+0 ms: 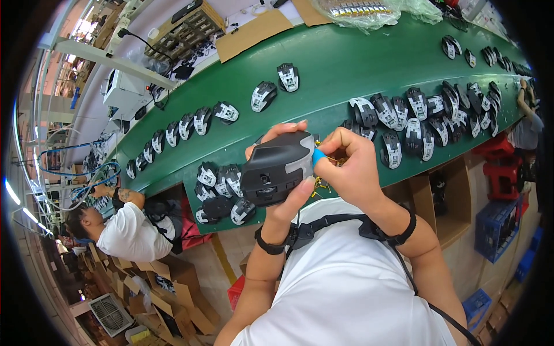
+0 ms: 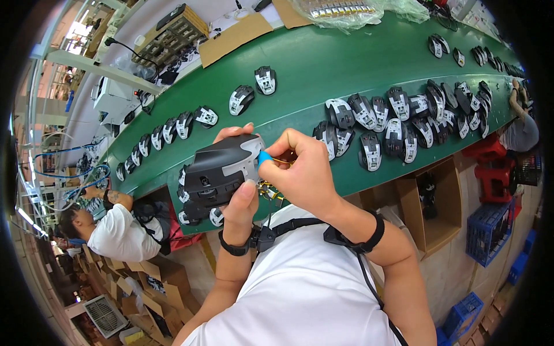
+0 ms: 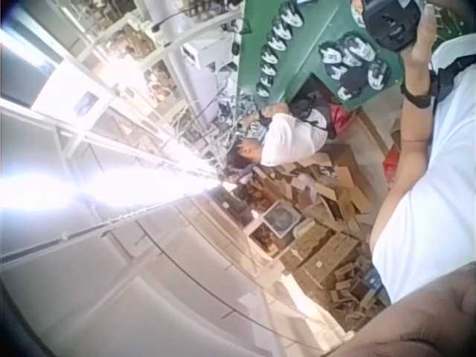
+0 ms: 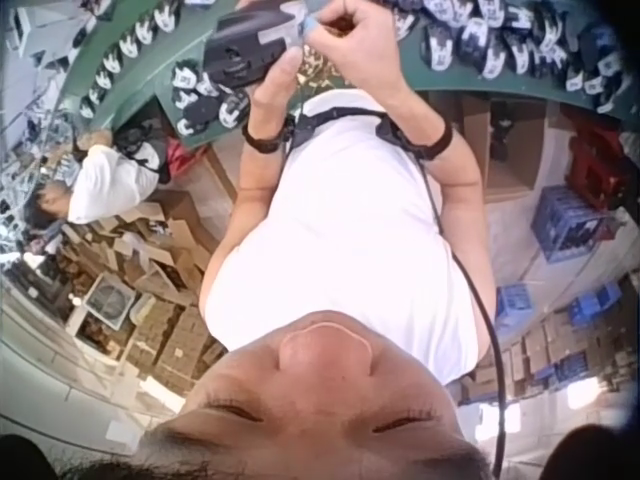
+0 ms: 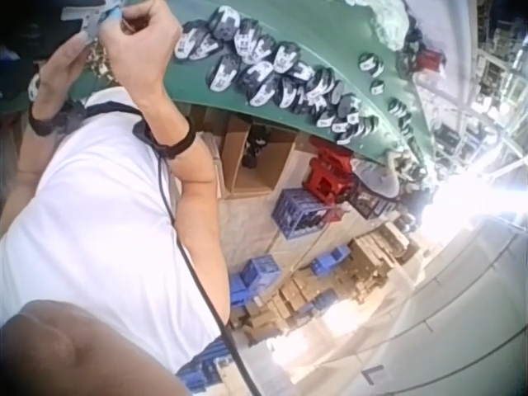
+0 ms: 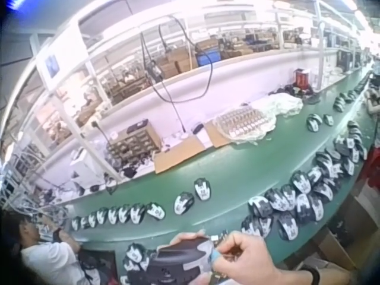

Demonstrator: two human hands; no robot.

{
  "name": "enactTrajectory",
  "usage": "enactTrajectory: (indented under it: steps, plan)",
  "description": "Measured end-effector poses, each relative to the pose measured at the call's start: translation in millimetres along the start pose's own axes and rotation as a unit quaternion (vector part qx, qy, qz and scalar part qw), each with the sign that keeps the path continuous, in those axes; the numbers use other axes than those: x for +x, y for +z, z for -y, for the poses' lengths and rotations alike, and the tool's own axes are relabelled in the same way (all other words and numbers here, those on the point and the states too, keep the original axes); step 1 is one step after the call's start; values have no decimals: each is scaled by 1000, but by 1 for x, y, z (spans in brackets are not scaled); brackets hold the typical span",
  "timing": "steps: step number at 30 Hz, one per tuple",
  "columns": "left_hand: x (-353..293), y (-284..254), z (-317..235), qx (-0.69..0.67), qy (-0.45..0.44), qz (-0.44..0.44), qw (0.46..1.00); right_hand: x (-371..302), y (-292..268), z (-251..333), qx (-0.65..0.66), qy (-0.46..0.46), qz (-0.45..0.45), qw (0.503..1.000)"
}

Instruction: Assembling the internal and external components of computer mice on a production line.

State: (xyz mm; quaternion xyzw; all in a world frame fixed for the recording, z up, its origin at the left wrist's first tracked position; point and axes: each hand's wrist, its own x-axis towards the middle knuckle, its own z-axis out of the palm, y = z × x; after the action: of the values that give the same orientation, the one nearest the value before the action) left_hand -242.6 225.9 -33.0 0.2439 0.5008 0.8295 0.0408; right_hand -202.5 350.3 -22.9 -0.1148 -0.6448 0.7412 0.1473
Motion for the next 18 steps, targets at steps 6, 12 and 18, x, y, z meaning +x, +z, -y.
enactTrajectory:
  steps: [6,12,18]
  plan:
    - [7,-4,1,84,111,58,989,2,-1,3,57,57,45,996]
    - [3,1,-7,-39,-24,-15,999,-1,7,-1,75,17,9,997]
    - [-4,3,-5,-66,-28,-31,997,-8,4,-4,73,2,5,997]
